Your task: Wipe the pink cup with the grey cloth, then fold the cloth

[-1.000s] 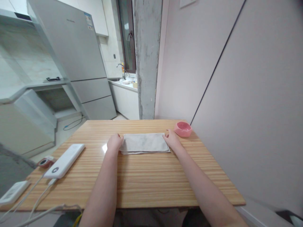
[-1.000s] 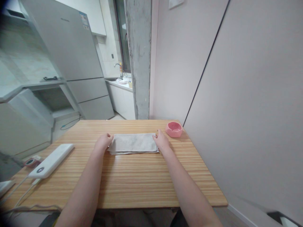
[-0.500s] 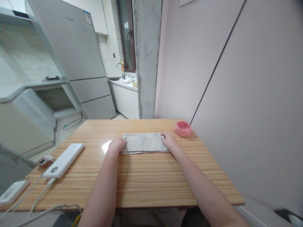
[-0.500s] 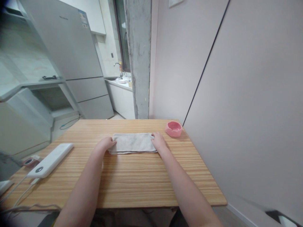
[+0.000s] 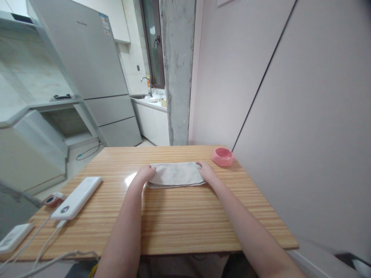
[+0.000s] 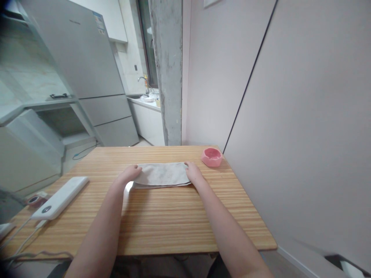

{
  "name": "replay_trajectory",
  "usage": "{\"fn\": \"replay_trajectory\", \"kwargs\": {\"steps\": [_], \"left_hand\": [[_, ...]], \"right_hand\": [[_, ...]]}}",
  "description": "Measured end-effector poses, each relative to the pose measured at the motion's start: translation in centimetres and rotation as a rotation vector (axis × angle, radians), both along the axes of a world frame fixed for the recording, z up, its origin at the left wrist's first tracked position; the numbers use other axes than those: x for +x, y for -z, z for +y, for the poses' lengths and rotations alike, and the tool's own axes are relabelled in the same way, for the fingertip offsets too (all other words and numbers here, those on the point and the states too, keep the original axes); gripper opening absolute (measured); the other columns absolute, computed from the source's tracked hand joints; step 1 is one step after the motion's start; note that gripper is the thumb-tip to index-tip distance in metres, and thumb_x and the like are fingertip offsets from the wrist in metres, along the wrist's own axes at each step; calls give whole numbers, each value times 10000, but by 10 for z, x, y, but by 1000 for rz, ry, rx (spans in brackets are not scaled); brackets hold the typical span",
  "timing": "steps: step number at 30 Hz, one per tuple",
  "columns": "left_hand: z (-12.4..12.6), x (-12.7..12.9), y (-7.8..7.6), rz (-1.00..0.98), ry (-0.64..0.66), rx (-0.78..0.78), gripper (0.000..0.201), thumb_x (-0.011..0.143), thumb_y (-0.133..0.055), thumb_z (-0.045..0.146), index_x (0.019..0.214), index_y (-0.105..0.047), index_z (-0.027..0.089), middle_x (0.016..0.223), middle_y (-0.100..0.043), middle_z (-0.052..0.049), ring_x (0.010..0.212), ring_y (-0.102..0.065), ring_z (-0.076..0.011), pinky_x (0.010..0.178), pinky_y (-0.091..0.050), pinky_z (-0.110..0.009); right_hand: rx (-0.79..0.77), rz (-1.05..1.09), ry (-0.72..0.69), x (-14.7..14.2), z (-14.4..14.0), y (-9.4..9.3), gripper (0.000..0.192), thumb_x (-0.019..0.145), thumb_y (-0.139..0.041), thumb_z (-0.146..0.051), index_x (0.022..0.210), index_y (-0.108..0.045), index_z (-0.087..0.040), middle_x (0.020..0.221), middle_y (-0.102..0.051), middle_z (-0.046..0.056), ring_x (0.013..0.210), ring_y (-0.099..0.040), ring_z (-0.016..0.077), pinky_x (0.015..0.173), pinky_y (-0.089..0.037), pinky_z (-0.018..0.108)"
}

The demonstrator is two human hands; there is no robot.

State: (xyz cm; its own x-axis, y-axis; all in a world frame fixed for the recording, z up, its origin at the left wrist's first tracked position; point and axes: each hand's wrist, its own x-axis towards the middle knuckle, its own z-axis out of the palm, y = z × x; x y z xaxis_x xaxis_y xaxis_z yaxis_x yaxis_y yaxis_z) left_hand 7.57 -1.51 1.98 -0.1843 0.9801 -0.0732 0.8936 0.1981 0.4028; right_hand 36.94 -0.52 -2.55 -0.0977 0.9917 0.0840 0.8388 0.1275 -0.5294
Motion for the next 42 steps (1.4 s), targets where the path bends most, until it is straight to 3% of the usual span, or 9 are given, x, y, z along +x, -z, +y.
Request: {"fn": "replay_trajectory", "kwargs": {"steps": [5,12,17,22,26,30,33,37,42], "left_hand": [[-6,1,3,50,35,-79,118,725,-531,182,726,-648,163,778,-710,-103,841,-668,-257,700,-468,-290],[-13,7,2,199,-29,90,530,785,-560,274,1280,-500,95,1200,-615,-225,1114,-594,-308,876,-457,-347],[-13,51,24,183,343,131,654,885,-447,479,1462,-321,197,1532,-327,-165,1419,-275,-315,1125,-212,-506],[-10,57,35,248,220,89,638,907,-362,508,1458,-345,187,1548,-278,-187,1432,-222,-370,1102,-175,-609],[-4,27,24,218,-62,32,571,841,-462,477,1250,-550,88,1259,-587,-259,1210,-533,-373,935,-434,-456],[1,3,18,44,-7,-111,299,794,-524,403,882,-663,153,994,-715,-176,973,-664,-307,750,-473,-316],[1,-9,10,3,-83,24,225,808,-483,314,902,-637,179,960,-718,-129,930,-666,-269,717,-462,-294],[-7,0,-5,-144,-302,540,259,841,-465,328,1034,-560,183,1012,-678,-101,950,-635,-236,807,-464,-311],[-11,67,5,-338,62,606,287,844,-499,249,1129,-508,215,1106,-650,-63,1020,-610,-199,900,-455,-306]], "right_hand": [[-26,-23,60,4,1,1,465,777,-452,9,1165,-650,-152,1199,-660,121,1155,-587,221,1001,-418,313],[186,-151,97,-9,-13,-7,428,883,-508,-253,1290,-558,-132,1417,-449,193,1297,-435,313,1076,-325,429],[121,-239,-172,-30,-18,8,586,925,-441,-475,1428,-424,-176,1534,-329,142,1420,-266,309,1160,-142,476],[15,-284,-94,-29,-18,19,655,932,-374,-541,1470,-355,-167,1549,-292,146,1429,-239,339,1150,-106,529],[27,-283,-21,-28,-17,18,639,937,-375,-520,1461,-368,-154,1539,-304,170,1425,-241,348,1139,-103,550],[55,-218,-76,-29,-15,15,610,946,-378,-495,1452,-382,-156,1539,-306,169,1430,-240,325,1149,-114,520],[68,-118,-129,-27,-13,11,539,945,-411,-424,1416,-436,-160,1532,-330,147,1429,-256,273,1155,-159,460],[63,-62,-229,-25,-12,9,477,852,-590,-400,1292,-566,-221,1464,-439,117,1371,-349,270,1138,-168,519],[94,-34,-241,-27,-11,10,456,812,-644,-436,1224,-615,-243,1402,-502,108,1320,-399,264,1109,-220,505]]}}
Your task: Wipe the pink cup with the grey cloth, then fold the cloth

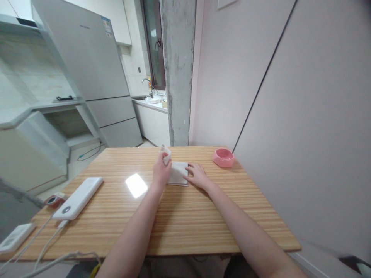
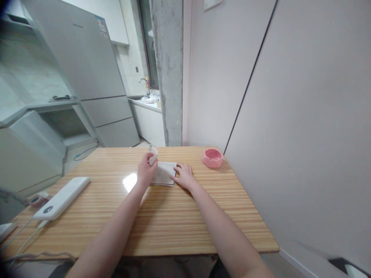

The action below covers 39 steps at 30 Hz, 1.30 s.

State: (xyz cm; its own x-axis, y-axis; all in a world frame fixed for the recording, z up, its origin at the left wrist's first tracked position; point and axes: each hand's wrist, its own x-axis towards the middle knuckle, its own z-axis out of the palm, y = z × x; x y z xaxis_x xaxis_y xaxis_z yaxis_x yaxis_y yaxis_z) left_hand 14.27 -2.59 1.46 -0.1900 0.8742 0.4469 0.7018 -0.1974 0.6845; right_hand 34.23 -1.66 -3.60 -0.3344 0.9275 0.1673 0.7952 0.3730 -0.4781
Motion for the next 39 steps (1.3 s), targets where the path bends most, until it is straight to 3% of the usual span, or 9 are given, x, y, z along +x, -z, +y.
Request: {"fn": "replay_trajectory", "kwargs": {"steps": [5,12,15,20,24,27,32,36,39], "left_hand": [[2,39,28,258,384,-163,266,695,-538,51,898,-605,210,1004,-678,-71,990,-606,-218,882,-459,-321],[-7,30,26,206,543,-153,151,860,-506,312,883,-610,206,908,-676,-51,846,-614,-180,765,-465,-285],[-6,24,19,183,473,-144,359,956,-310,384,883,-611,201,862,-672,-55,839,-615,-181,781,-459,-296],[10,7,24,194,281,-90,274,913,-397,326,897,-627,179,1003,-674,-108,1009,-591,-217,927,-426,-340],[21,-4,34,-86,221,-88,372,915,-326,382,763,-601,182,832,-672,-78,846,-616,-198,810,-471,-325],[23,-6,37,-213,247,-49,435,898,-311,465,646,-533,189,670,-599,-39,694,-573,-175,695,-457,-299],[19,3,40,-151,351,-190,499,843,-321,616,543,-356,220,518,-401,19,580,-447,-147,597,-374,-277],[16,10,42,-11,453,-305,529,851,-274,629,580,-439,205,603,-536,-20,673,-518,-186,656,-396,-295],[15,12,42,5,428,-325,556,883,-207,594,627,-495,193,710,-634,-62,750,-576,-212,718,-426,-311]], "right_hand": [[19,19,-28,0,3,3,382,829,-627,-375,1195,-627,-267,1386,-522,72,1287,-422,242,1088,-263,458],[30,161,70,1,9,10,387,778,-631,-237,1159,-589,-187,1283,-589,105,1227,-491,233,1053,-339,405],[133,322,130,-1,6,4,376,863,-495,-206,1238,-518,-179,1364,-523,121,1284,-452,191,1069,-339,369],[140,140,-256,-17,-8,-10,315,935,-465,-360,1158,-612,-192,1296,-578,94,1248,-470,190,1060,-342,330],[23,-106,-35,-16,-12,-21,446,940,-416,-486,800,-695,-168,976,-674,106,1033,-565,223,930,-404,327],[-78,-192,131,10,-12,-28,346,783,-641,-505,742,-672,-163,859,-671,94,915,-585,237,794,-422,307],[-232,-101,310,96,-27,-21,408,641,-764,-370,970,-617,-180,866,-648,41,780,-586,194,643,-387,265],[-282,-68,388,163,-46,-8,379,663,-733,-334,975,-588,-175,870,-627,39,764,-577,180,628,-395,254],[-270,-103,403,176,-52,-12,329,670,-723,-318,938,-598,-177,892,-635,52,816,-595,199,683,-422,274]]}}
